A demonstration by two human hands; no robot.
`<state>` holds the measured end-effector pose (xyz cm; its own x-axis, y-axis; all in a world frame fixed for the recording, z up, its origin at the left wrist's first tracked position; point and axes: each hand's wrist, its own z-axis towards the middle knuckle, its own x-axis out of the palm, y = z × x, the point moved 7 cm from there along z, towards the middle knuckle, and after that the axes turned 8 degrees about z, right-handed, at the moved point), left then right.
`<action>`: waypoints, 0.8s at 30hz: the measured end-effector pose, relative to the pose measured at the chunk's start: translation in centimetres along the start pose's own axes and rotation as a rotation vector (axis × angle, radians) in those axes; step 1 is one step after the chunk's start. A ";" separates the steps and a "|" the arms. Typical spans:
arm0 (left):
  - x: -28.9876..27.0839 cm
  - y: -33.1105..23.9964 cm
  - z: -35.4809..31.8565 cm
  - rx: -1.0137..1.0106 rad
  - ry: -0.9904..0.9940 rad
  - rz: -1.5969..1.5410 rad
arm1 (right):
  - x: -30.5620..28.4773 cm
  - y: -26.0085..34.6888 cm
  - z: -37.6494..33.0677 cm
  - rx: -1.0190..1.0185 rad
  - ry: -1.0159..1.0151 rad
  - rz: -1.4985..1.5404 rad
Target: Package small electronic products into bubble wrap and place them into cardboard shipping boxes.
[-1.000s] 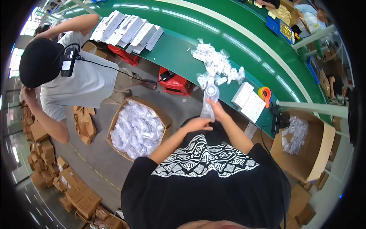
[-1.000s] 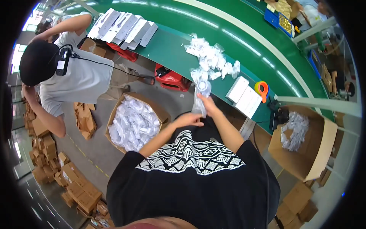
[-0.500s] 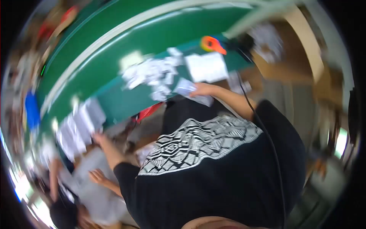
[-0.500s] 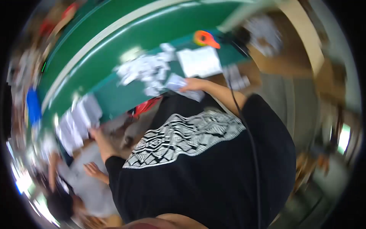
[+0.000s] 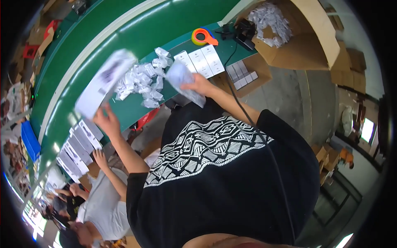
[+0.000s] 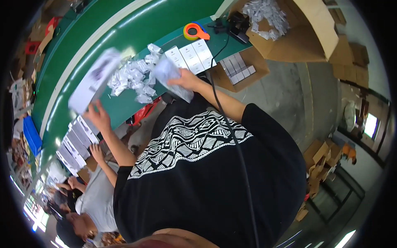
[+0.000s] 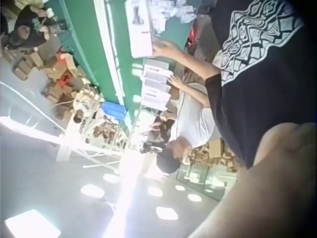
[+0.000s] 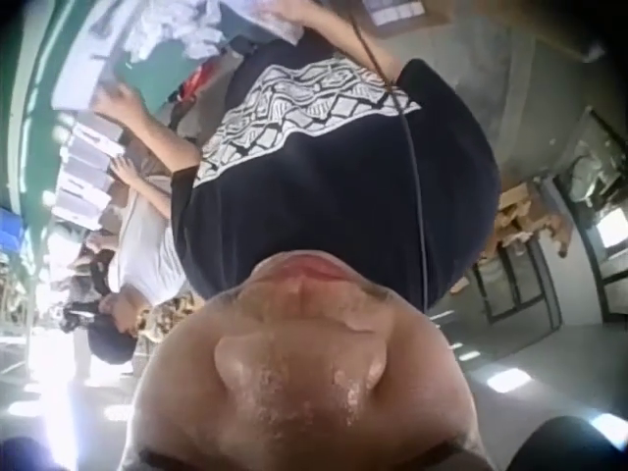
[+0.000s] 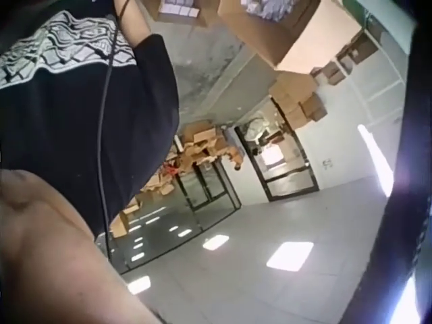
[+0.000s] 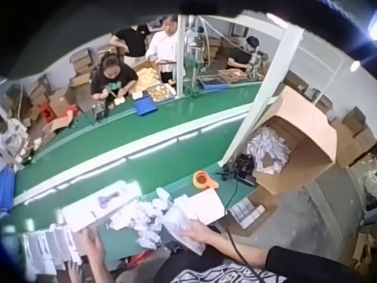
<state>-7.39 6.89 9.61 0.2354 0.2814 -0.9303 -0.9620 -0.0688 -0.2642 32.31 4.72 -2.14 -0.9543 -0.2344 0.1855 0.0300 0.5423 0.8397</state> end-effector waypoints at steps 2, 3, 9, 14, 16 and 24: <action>-3.3 -9.6 0.9 0.215 -0.008 -0.261 | -2.3 0.3 0.9 -0.041 -0.129 0.439; -4.0 -13.6 1.3 0.219 0.141 -0.341 | -4.4 -0.3 1.0 -0.025 -0.233 0.703; -0.9 -19.2 -2.3 0.118 0.452 -1.145 | -1.3 6.2 -0.7 0.027 0.178 0.537; 1.6 -20.2 -4.8 -0.322 0.224 -1.388 | 4.0 7.9 -3.5 -0.162 0.228 0.441; 0.2 -21.6 -5.2 -0.266 0.180 -1.303 | 3.2 7.8 -3.9 -0.180 0.168 0.316; -7.1 -23.4 -3.6 0.504 0.141 -0.608 | -2.1 20.2 -5.9 -0.499 0.202 0.029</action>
<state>13.95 3.09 21.48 0.7213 0.0048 -0.6927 -0.5984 0.5080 -0.6196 36.69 11.46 17.46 -0.8760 -0.4025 0.2659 0.2405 0.1135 0.9640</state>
